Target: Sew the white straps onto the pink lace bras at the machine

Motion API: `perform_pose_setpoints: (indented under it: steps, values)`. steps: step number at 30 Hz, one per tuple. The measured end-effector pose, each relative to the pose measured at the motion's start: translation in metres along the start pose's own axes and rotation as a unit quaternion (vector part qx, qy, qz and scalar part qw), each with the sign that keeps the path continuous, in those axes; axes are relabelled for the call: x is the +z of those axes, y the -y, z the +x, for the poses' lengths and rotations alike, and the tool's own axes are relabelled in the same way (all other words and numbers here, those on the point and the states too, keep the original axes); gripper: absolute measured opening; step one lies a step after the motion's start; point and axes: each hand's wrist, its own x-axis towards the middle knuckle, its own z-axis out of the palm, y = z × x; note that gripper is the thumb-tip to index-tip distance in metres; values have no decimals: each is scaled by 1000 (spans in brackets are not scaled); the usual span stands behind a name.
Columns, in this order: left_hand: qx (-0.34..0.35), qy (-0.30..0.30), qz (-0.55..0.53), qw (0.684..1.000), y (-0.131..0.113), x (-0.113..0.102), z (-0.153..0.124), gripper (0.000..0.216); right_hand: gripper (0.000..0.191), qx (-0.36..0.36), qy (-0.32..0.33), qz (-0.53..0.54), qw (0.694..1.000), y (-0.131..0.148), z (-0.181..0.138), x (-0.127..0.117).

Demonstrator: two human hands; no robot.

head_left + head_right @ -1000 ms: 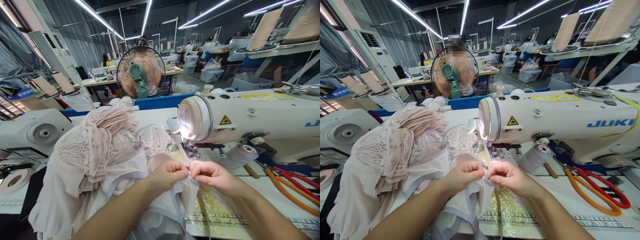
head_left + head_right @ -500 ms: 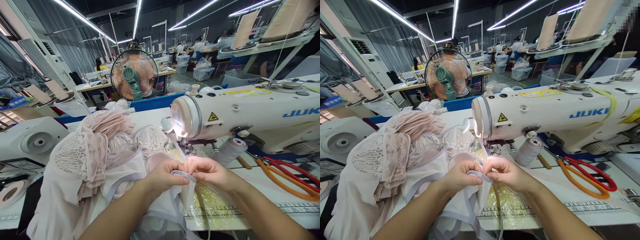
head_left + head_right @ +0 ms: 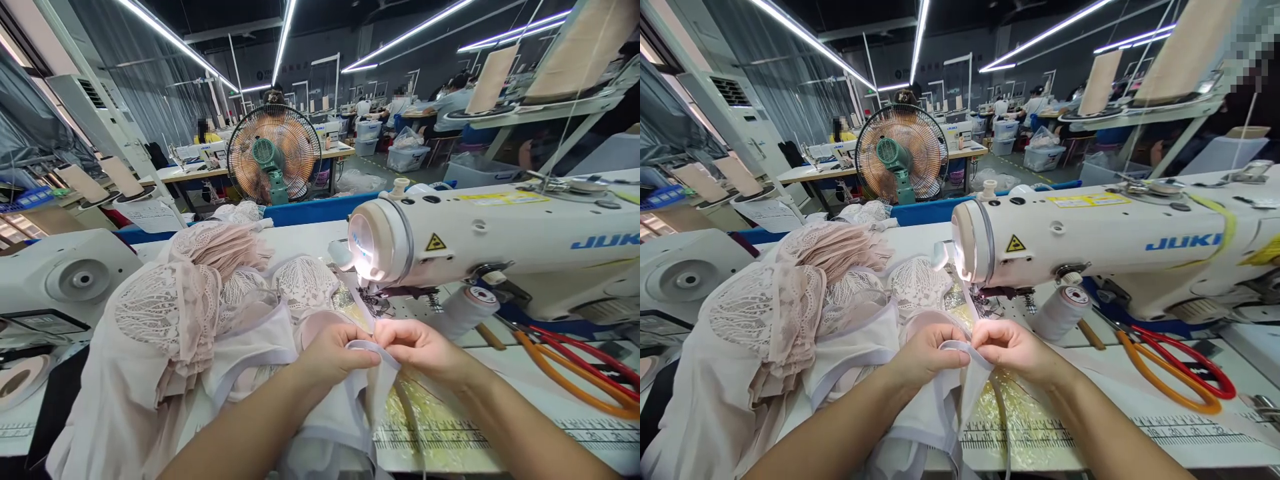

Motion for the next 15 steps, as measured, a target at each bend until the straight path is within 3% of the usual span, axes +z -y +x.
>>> perform_pose_setpoints:
  steps: [15]
  values:
    - [9,17,36,999,4,-3,3,15,21,2,30,-92,995,10,-4,-6]
